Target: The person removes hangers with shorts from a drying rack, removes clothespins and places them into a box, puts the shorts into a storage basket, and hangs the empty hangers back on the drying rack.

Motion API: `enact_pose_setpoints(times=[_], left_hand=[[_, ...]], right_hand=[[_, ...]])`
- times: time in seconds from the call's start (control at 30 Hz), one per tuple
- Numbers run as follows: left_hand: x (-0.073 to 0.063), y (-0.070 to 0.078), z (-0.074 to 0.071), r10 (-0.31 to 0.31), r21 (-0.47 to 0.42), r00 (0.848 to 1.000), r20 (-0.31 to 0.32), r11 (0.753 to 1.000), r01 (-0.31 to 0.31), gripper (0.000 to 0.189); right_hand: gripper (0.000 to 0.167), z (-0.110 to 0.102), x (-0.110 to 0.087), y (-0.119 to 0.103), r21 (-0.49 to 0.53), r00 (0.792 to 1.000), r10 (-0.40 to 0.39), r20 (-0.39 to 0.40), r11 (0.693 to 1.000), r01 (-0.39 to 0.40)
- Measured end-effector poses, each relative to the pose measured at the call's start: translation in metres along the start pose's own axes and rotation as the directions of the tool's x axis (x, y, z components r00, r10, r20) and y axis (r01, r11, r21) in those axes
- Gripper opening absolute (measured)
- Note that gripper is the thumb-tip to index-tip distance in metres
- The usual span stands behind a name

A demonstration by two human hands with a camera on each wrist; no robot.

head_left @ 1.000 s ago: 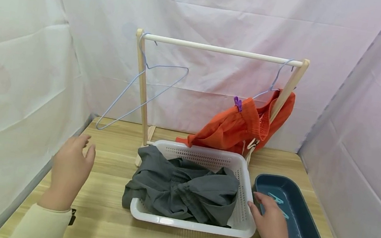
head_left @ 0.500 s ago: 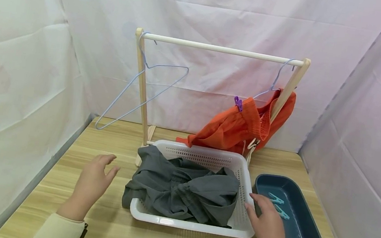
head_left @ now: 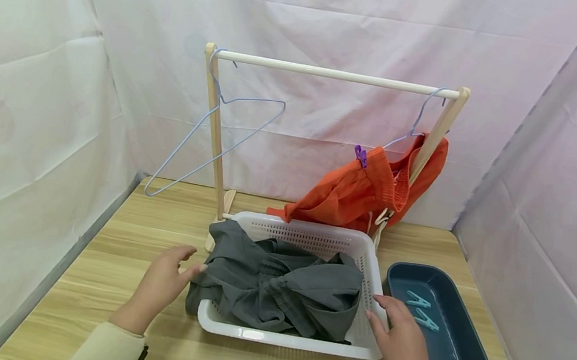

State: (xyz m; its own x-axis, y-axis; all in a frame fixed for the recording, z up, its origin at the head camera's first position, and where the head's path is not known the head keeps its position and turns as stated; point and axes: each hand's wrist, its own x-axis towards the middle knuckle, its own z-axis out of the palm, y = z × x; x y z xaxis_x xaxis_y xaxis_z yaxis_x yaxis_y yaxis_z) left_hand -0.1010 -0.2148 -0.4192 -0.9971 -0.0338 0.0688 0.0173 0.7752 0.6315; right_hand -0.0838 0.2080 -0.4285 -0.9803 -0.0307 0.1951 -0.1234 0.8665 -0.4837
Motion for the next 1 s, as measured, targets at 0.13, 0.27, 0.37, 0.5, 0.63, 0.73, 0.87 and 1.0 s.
enact_pose_setpoints(times=[0.13, 0.27, 0.37, 0.5, 0.63, 0.73, 0.87, 1.0], left_hand=[[0.004, 0.001, 0.007, -0.010, -0.011, 0.999, 0.031, 1.000, 0.011, 0.048], [0.008, 0.002, 0.016, -0.012, -0.014, 0.998, 0.064, 1.000, 0.013, 0.050], [0.012, 0.002, 0.022, -0.021, -0.012, 0.995, 0.093, 1.000, 0.022, 0.051], [0.016, 0.002, 0.029, -0.036, -0.008, 0.993, 0.111, 0.999, 0.037, 0.048], [0.019, 0.002, 0.033, -0.044, -0.021, 0.991, 0.123, 0.999, 0.047, 0.047], [0.022, 0.003, 0.035, -0.050, -0.033, 0.990, 0.135, 0.998, 0.055, 0.049], [0.025, 0.004, 0.036, -0.073, -0.036, 0.987, 0.146, 0.996, 0.079, 0.049], [0.026, 0.007, 0.037, -0.091, -0.032, 0.987, 0.136, 0.995, 0.096, 0.046]], right_hand=[[0.036, 0.001, -0.001, -0.001, -0.002, 0.999, -0.018, -0.027, 1.000, 0.017], [0.036, 0.001, -0.003, -0.002, -0.002, 0.999, -0.028, -0.047, 1.000, 0.028], [0.036, 0.001, -0.004, -0.004, -0.001, 0.999, -0.022, -0.040, 1.000, 0.022], [0.036, 0.000, -0.004, -0.005, -0.002, 1.000, -0.013, -0.024, 1.000, 0.013], [0.036, 0.001, -0.005, -0.005, -0.002, 1.000, -0.008, -0.016, 1.000, 0.008], [0.037, 0.003, -0.005, -0.005, 0.001, 1.000, -0.012, -0.016, 1.000, 0.012], [0.037, 0.004, -0.005, -0.006, 0.008, 1.000, -0.016, -0.018, 1.000, 0.016], [0.037, 0.004, -0.005, -0.006, 0.014, 1.000, -0.020, -0.023, 1.000, 0.021]])
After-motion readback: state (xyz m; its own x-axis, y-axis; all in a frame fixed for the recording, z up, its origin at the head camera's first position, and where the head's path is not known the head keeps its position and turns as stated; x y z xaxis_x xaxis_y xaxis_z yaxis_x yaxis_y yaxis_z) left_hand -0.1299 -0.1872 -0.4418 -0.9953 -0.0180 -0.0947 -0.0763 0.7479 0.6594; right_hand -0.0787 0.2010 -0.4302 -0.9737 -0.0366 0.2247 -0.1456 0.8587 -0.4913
